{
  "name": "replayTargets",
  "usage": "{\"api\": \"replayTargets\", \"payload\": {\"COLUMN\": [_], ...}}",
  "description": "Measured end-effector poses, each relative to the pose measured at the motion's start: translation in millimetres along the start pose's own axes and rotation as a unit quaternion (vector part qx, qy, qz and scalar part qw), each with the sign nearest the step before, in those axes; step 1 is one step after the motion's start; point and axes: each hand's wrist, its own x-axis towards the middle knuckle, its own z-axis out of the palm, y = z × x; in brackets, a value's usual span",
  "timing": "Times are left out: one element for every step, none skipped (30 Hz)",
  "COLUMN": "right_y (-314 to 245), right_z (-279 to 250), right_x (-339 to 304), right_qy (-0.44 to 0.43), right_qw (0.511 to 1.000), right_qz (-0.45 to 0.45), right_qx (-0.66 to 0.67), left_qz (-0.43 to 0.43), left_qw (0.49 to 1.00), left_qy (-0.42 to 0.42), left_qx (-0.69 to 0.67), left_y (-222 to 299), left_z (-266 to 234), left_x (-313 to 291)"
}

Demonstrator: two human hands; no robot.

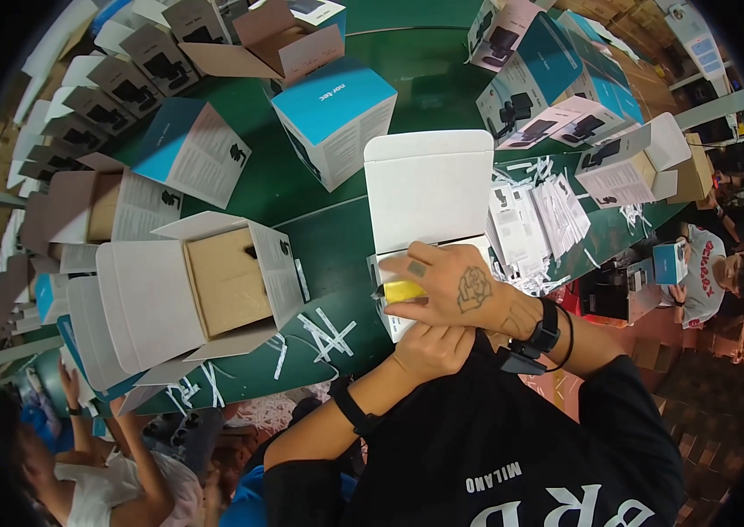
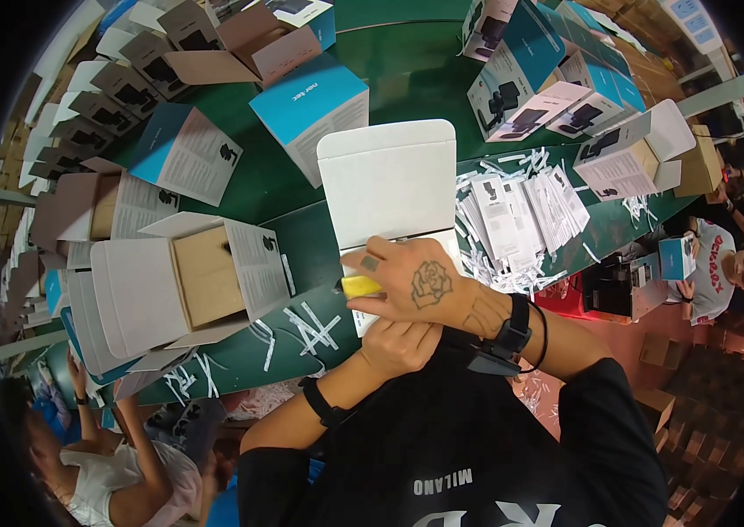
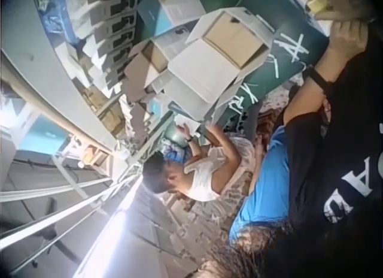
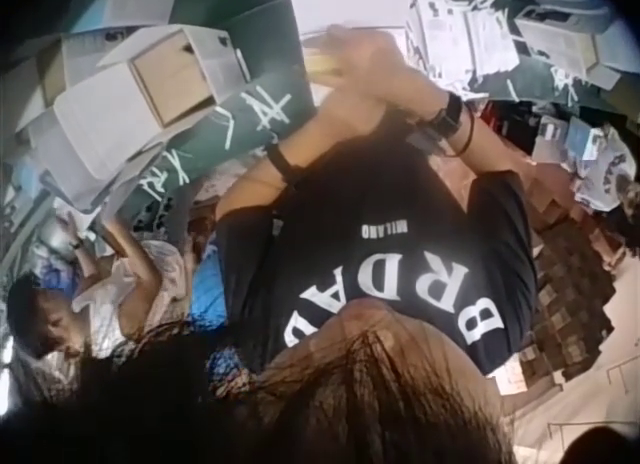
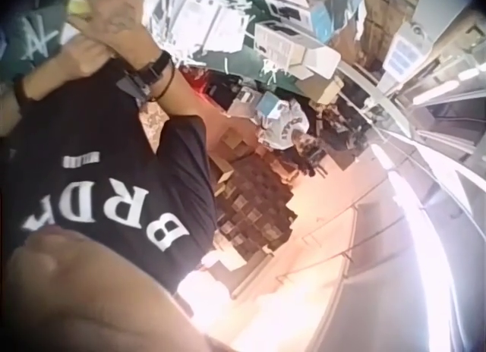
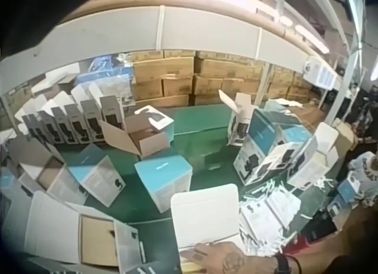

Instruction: The person unboxes a microphone by cutting the tape on the box with a utility knife, removing the manual, and setting the box aside. They then write in a notebook before picking up another box to cut its tape and remove its manual.

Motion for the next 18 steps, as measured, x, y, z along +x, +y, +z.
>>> {"api": "replayTargets", "payload": {"right_y": [0,1,1,2,2,3,5,10,22,36,65,96,119,143,158,149,134,133], "right_z": [4,12,19,24,21,15,8,0,-13,-26,-38,-40,-36,-27,-26,-28,-28,-28], "right_x": [1,1,1,-1,-1,-3,-6,-11,-22,-34,-48,-57,-66,-76,-83,-70,-49,-42], "right_qy": [0.002,0.009,0.017,0.024,0.023,0.051,0.078,0.103,0.170,0.234,0.273,0.309,0.329,0.259,0.183,0.210,0.240,0.314], "right_qw": [1.000,0.999,0.996,0.992,0.992,0.984,0.966,0.940,0.904,0.845,0.859,0.852,0.844,0.869,0.886,0.903,0.906,0.887], "right_qz": [0.001,-0.033,-0.067,-0.101,-0.102,-0.062,-0.022,0.019,0.147,0.269,0.333,0.395,0.404,0.417,0.425,0.366,0.305,0.274], "right_qx": [0.000,0.026,0.052,0.077,0.076,0.160,0.244,0.325,0.364,0.398,0.275,0.147,0.130,0.057,-0.010,0.086,0.171,0.200], "left_qz": [-0.001,-0.002,0.001,0.003,0.002,0.001,-0.001,-0.005,-0.007,-0.008,-0.001,-0.030,-0.048,-0.068,-0.052,-0.074,-0.089,-0.093], "left_qw": [1.000,1.000,1.000,1.000,1.000,1.000,1.000,1.000,0.999,0.998,0.999,0.998,0.996,0.993,0.994,0.989,0.984,0.976], "left_qy": [-0.001,0.000,0.000,-0.003,-0.003,-0.003,-0.001,-0.018,-0.034,-0.052,-0.049,-0.059,-0.063,-0.075,-0.075,-0.090,-0.106,-0.121], "left_qx": [0.002,0.003,0.001,0.002,0.005,0.008,0.009,0.011,0.011,0.015,0.012,-0.005,-0.031,-0.055,-0.064,-0.087,-0.116,-0.155], "left_y": [0,1,2,2,1,0,-1,-2,-3,-5,-4,-3,3,7,7,4,4,8], "left_z": [1,1,1,1,0,-1,-3,-6,-9,-13,-14,-15,-15,-15,-15,-15,-15,-14], "left_x": [-1,-2,-4,-8,-8,-10,-11,-4,4,7,9,10,14,17,21,26,32,41]}}
